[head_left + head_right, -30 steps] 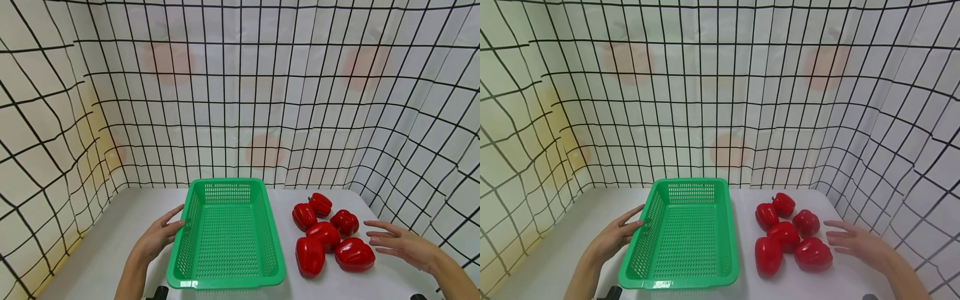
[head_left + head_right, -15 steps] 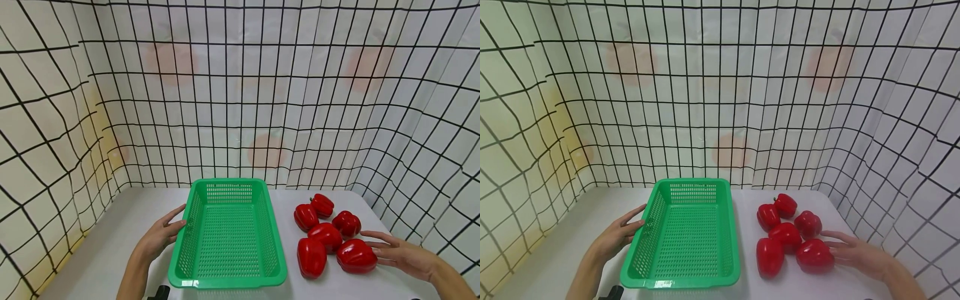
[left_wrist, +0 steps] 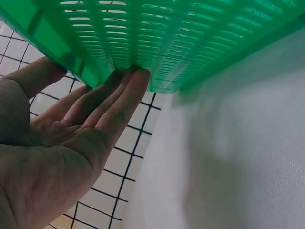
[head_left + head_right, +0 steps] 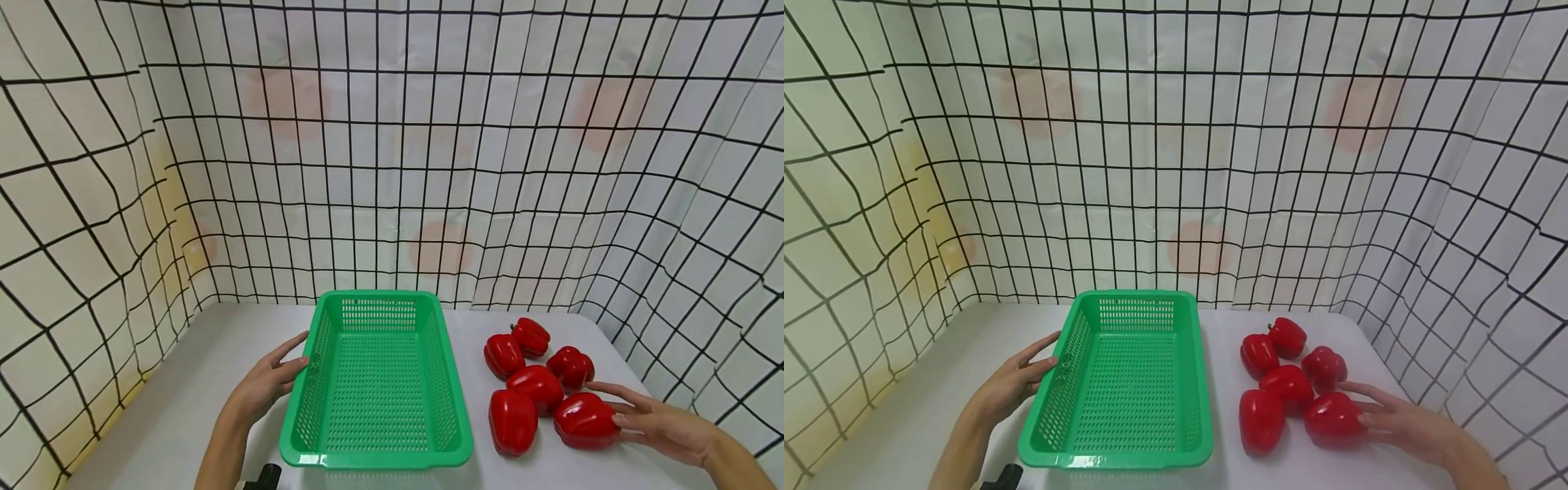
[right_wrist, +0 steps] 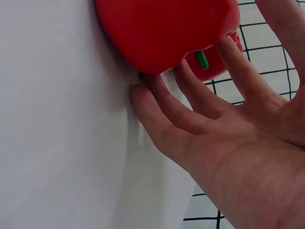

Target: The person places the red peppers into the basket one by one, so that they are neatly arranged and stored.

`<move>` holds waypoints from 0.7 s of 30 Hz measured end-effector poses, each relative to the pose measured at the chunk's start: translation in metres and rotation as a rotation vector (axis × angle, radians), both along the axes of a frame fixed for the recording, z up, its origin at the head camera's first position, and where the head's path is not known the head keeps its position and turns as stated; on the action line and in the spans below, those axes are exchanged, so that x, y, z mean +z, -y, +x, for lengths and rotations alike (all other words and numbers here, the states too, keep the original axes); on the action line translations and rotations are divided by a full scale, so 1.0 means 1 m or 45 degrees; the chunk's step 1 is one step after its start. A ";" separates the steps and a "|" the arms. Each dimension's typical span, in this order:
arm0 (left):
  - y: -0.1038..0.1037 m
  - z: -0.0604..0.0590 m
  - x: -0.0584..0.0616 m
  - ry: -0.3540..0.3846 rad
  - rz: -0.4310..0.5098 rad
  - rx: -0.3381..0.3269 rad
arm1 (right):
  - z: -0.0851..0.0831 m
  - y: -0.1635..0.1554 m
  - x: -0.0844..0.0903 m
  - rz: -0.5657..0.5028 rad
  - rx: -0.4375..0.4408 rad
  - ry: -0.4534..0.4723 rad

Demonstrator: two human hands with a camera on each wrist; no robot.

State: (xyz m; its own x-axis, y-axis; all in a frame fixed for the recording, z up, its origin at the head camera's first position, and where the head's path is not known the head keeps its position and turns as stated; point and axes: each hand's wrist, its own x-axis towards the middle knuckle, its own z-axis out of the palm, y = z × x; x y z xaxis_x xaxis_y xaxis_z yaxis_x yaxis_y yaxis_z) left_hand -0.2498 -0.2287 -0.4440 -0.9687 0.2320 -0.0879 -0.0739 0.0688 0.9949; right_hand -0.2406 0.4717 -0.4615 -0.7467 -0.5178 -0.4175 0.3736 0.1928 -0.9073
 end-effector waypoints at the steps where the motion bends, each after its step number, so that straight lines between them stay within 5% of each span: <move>1: 0.000 0.000 0.000 -0.004 -0.007 0.003 | 0.000 0.000 -0.001 -0.005 -0.003 0.005; 14: -0.002 0.000 -0.003 -0.008 0.000 0.060 | 0.003 -0.004 -0.010 -0.129 0.010 0.079; 21: -0.001 0.000 -0.006 -0.013 0.018 0.070 | 0.003 -0.005 -0.013 -0.061 -0.008 0.063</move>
State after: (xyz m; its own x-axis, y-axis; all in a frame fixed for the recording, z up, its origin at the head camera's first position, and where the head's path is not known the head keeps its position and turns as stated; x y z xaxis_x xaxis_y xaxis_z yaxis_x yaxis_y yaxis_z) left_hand -0.2494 -0.2274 -0.4498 -0.9809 0.1794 -0.0750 -0.0669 0.0506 0.9965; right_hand -0.2376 0.4769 -0.4745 -0.7289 -0.5338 -0.4287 0.4192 0.1471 -0.8959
